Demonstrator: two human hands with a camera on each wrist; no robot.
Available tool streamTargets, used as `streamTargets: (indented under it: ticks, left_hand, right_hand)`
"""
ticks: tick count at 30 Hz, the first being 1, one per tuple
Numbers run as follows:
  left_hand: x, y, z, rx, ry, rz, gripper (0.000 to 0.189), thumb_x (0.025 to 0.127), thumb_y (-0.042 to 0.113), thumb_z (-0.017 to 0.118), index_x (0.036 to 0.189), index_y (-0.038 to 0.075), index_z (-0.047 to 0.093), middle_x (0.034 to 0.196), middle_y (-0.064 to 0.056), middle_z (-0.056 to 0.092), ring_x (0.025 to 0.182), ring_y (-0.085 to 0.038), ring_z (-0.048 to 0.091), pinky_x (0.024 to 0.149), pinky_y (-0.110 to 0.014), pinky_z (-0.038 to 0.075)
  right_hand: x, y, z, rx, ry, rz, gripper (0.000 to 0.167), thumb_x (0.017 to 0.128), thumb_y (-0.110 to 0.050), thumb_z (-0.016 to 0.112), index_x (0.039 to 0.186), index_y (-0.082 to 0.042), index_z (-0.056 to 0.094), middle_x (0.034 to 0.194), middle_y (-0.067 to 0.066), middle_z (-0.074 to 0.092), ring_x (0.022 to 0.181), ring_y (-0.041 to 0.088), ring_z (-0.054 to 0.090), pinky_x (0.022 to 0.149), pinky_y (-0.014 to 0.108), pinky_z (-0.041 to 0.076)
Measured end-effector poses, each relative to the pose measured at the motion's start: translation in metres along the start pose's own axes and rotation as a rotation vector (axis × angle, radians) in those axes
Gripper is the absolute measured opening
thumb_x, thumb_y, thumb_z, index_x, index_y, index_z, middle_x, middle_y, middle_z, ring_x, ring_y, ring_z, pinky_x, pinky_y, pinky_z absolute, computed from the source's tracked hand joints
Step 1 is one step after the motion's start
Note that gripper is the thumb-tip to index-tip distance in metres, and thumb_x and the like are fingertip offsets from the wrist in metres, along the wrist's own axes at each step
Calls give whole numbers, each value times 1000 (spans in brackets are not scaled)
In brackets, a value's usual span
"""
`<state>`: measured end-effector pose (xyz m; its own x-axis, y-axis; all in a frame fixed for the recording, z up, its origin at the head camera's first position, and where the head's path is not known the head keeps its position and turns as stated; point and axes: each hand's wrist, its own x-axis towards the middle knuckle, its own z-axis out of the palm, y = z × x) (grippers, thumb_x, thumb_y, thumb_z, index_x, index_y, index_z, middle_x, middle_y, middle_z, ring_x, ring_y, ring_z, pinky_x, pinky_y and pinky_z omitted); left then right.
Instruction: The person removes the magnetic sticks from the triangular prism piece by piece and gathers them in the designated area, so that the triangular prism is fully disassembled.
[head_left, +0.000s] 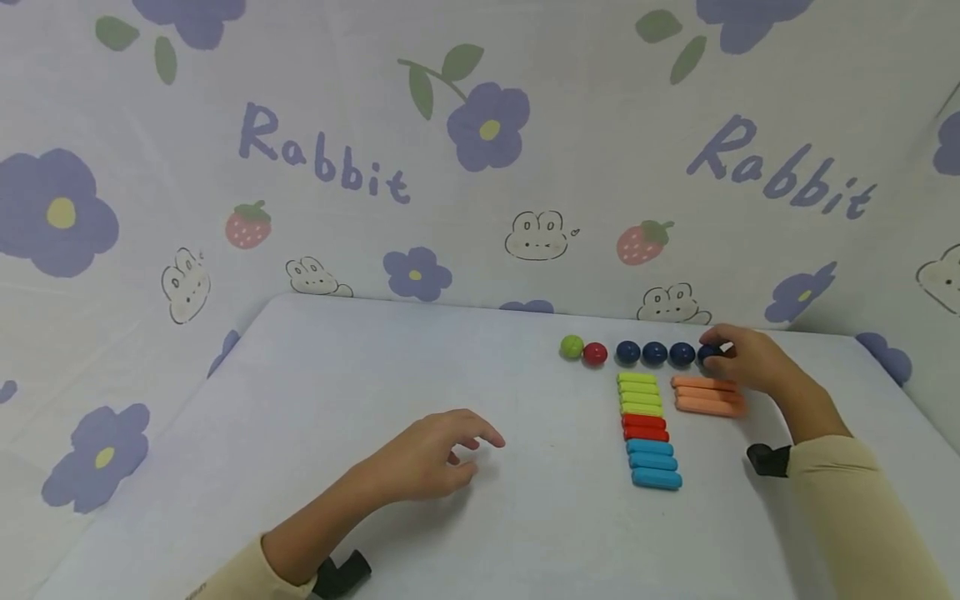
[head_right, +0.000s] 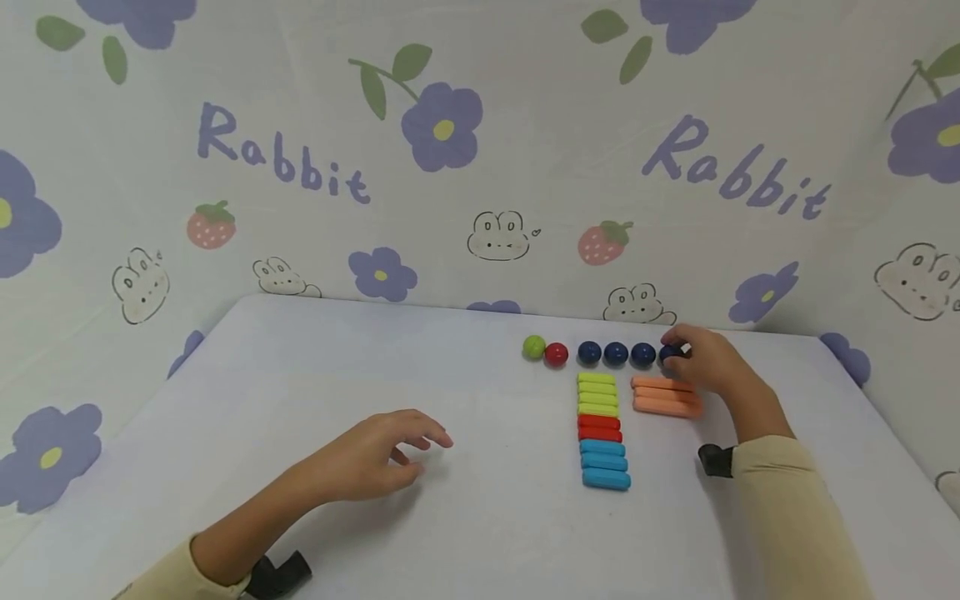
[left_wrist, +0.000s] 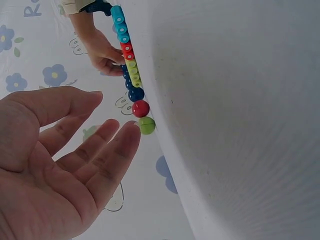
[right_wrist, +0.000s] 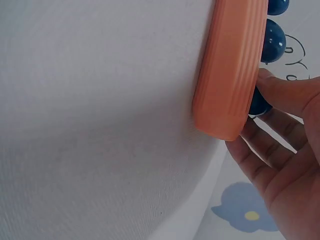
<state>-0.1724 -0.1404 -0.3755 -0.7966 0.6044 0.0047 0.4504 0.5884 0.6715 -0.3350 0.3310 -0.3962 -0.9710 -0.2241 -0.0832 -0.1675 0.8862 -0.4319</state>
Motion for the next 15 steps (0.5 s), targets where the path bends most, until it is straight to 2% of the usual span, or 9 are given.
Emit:
streamTargets:
  ticks: [7,12,15]
  left_hand:
    - [0,2,1,4,-3,5,36,91,0,64,125,13,66,129,1,62,111,-22,63,82,-27,55]
    - [-1,0,-4,31,-14,-19,41,92,5,67,132,14,62,133,1,60,114,-22,61,87,-33,54]
    - [-1,-4,-6,69,-20,-27,46,93,14,68,138,15,57,138,-1,57,123,-23,56,97,-40,49]
  right_hand:
    - [-10,-4,-7,3,-4,20,52,95,-13,68,138,6,46,136,35,47,116,52,51,91,62,48]
    - [-24,-8,-9,13,70,-11,55,96,-13,66,141,7,42,139,35,44,120,54,48,92,66,45]
    - [-37,-9,-6,15,117,-36,52,97,-15,66,140,7,44,138,35,45,120,55,48,90,67,45]
